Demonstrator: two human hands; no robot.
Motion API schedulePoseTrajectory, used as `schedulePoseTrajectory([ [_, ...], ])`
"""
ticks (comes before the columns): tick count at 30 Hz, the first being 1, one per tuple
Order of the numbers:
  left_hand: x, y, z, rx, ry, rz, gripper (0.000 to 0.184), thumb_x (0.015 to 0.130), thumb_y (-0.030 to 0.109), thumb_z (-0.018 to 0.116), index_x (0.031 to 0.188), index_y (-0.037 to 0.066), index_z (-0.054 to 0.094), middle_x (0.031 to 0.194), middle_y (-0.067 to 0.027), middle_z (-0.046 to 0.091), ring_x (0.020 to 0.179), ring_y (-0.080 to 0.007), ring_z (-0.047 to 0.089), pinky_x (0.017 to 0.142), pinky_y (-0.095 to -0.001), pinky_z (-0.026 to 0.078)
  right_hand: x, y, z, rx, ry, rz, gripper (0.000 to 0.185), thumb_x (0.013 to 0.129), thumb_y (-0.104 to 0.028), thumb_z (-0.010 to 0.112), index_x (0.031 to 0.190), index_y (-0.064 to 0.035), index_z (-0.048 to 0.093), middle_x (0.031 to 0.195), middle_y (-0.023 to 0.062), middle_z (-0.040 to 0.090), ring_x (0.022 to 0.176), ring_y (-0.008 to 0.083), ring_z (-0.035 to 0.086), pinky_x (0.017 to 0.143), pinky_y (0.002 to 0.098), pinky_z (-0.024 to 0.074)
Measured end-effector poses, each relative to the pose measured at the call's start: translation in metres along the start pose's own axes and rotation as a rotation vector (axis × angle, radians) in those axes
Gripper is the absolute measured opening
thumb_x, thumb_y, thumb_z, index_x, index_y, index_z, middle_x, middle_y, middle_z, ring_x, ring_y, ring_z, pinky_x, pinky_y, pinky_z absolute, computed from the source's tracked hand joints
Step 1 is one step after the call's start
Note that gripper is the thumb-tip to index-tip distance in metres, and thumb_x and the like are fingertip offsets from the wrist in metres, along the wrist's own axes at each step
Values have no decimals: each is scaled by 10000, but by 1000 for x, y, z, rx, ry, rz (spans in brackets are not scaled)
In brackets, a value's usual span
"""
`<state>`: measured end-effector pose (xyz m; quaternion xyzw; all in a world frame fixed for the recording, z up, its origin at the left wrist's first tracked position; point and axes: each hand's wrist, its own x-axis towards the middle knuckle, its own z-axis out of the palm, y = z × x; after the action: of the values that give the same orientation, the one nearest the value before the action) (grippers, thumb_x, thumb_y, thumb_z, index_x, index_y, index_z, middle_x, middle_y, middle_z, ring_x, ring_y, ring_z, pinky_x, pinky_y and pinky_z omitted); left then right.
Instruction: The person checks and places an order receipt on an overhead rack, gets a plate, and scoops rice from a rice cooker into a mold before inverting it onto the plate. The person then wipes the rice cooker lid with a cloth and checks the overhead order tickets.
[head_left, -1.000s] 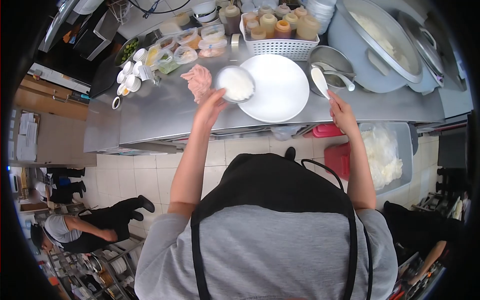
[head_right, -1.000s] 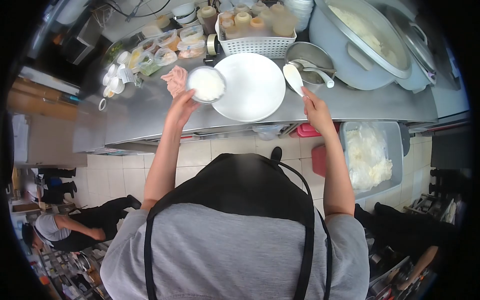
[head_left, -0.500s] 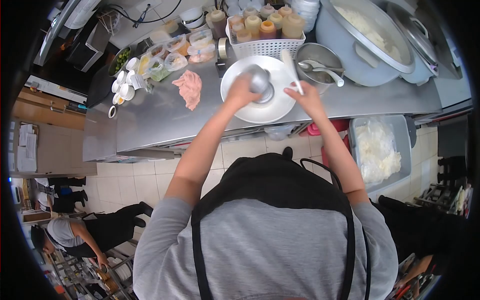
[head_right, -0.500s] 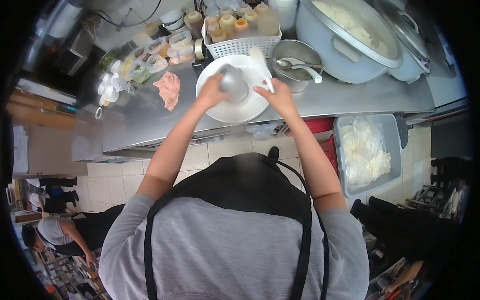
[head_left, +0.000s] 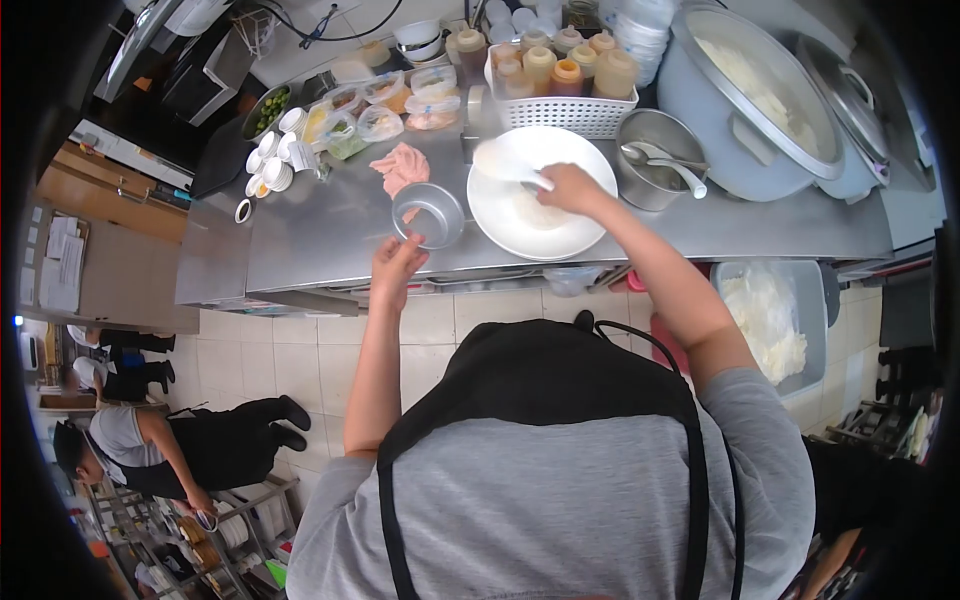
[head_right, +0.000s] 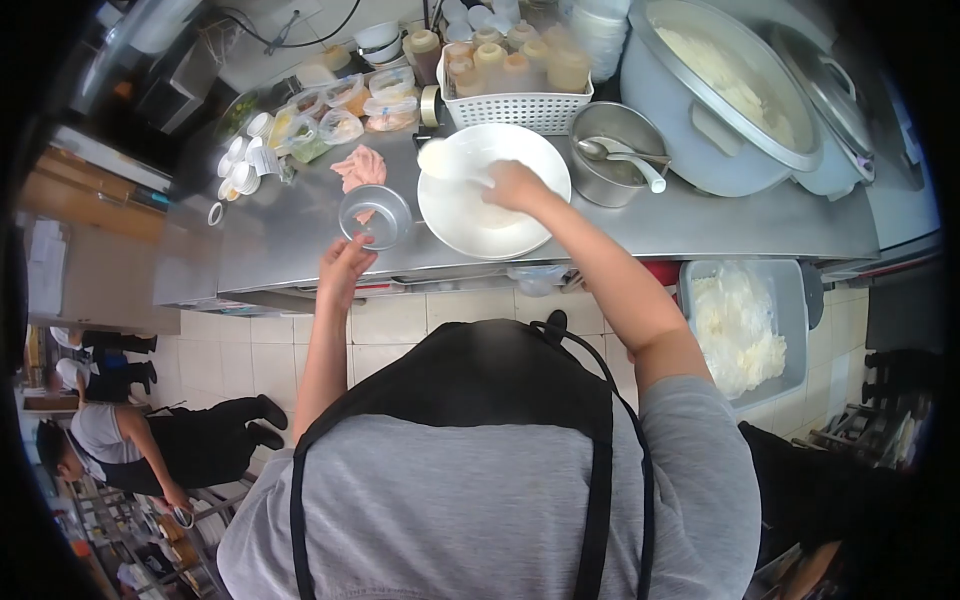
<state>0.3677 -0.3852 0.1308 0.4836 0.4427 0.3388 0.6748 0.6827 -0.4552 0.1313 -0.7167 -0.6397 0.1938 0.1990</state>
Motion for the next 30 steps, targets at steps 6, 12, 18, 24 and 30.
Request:
schedulePoseTrajectory([
  [6,-16,-15,34,-159,-163,-73,298,785,157,629,1011,-1,515,922,-76,577,830,-140,569,737,-268,473,1,-69,-44,469,-121,67,275,726,-270,606,823,-14,583,702,179,594,600,290,562,604,348,448],
  [12,2,-47,19,-411,-255,-152,312,831,148,534,1064,-43,455,1045,-144,545,959,-239,553,861,-354,455,-30,-9,0,37,453,146,365,769,-320,567,991,-30,552,897,185,604,874,328,573,764,404,435],
  [18,24,-65,9,-633,-167,-137,333,835,209,530,1070,-14,452,1096,-141,512,1025,-255,508,904,-390,415,-99,26,-1,-56,347,633,440,724,-324,624,920,52,508,804,260,592,776,391,585,699,433,460],
  [24,50,-81,33,-716,-205,-221,420,825,363,529,1073,29,470,1117,-108,507,1126,-268,411,957,-419,350,-79,62,48,167,589,560,366,706,-221,625,914,54,502,816,274,586,791,408,575,712,430,454],
  [30,58,-95,51,-810,-275,-185,416,835,341,522,1081,7,483,1155,-136,479,1144,-277,395,988,-427,312,-83,53,25,133,663,475,318,744,-114,528,1008,26,419,757,253,583,673,390,589,622,428,480],
])
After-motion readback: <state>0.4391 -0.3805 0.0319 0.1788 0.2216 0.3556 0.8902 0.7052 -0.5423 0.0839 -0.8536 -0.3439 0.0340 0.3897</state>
